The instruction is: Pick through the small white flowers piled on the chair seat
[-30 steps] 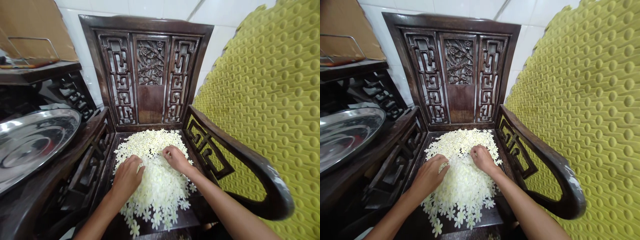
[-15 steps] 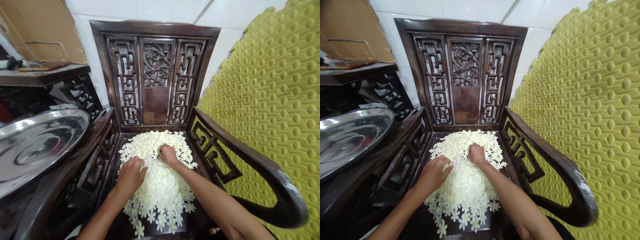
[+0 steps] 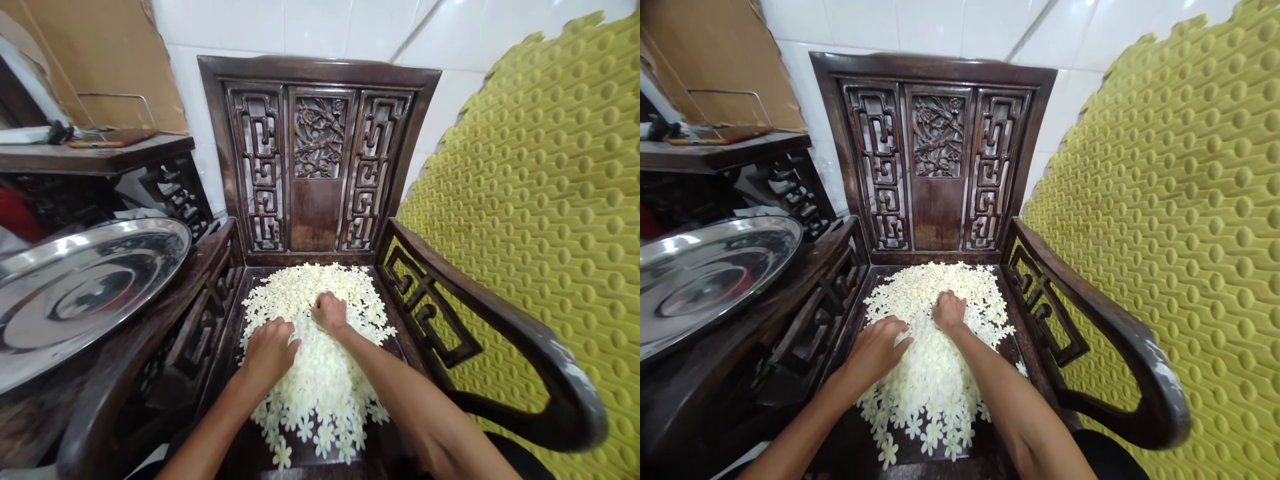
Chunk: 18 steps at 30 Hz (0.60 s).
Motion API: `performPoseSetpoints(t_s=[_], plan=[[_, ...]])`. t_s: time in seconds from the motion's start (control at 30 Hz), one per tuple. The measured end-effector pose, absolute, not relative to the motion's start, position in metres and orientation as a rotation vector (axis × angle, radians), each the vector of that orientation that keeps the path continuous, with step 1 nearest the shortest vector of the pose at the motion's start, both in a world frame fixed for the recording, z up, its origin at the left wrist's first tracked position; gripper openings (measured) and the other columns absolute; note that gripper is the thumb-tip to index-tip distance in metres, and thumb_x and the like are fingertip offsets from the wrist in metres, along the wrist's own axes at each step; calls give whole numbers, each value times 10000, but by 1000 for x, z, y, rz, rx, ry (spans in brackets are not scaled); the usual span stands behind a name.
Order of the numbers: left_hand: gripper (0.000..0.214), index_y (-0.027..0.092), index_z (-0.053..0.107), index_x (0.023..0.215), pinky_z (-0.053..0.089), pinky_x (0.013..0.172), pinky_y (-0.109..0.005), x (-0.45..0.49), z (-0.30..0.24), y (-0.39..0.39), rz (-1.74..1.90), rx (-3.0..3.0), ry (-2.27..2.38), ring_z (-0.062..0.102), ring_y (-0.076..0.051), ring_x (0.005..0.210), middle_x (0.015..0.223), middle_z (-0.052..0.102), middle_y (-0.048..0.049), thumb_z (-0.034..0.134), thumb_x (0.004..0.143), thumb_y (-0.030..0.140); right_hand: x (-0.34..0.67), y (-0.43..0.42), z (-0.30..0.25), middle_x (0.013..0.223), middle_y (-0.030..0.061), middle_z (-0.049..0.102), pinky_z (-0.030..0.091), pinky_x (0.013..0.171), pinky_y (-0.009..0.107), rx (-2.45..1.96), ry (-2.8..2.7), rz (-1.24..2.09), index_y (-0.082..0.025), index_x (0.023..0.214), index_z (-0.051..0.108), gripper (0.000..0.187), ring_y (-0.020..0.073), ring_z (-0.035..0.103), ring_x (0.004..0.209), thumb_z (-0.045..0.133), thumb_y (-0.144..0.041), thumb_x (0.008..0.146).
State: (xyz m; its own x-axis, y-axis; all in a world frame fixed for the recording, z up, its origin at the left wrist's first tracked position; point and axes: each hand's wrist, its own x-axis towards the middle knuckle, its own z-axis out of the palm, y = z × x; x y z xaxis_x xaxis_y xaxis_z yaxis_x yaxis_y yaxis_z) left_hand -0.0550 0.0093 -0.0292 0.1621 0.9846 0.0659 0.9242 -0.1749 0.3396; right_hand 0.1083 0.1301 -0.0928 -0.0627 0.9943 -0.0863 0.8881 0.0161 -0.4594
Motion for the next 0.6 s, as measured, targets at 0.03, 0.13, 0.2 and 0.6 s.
performPoseSetpoints(t_s=[0.03, 0.13, 0.2, 0.6], plan=[[191, 176, 706, 1000, 457, 910, -397, -55, -29, 9, 425, 2207, 1858, 665, -305, 1037, 1031, 723, -133, 579, 892, 268, 111, 129, -90, 1056, 76, 652, 497, 869, 404, -1906, -2008, 614, -143, 975, 652, 151, 208, 627, 939, 630, -282, 922], [254, 154, 687, 1093, 463, 908, -404, -53, -28, 12, 536, 2164, 1867, 663, -310, 1044, 1074, 718, -152, 541, 911, 256, 123, 120, -72, 880, 32, 645, 464, 760, 312, -1723, -1944, 714, -176, 820, 607, 132, 175, 600, 802, 616, -282, 899], [319, 137, 649, 1188, 472, 900, -394, -48, -27, 16, 635, 2126, 1854, 671, -292, 1015, 1112, 712, -155, 515, 927, 261, 130, 104, -57, 807, 0, 627, 454, 655, 264, -1564, -1931, 794, -199, 868, 588, 165, 154, 581, 715, 558, -347, 934], [254, 216, 753, 858, 464, 708, -268, -34, -4, 7, 1061, 2010, 1311, 662, -182, 756, 823, 743, -36, 510, 931, 223, 151, 30, -15, 799, 13, 634, 449, 728, 297, -921, -1430, 1404, -199, 783, 680, 266, 158, 557, 745, 644, -431, 907]])
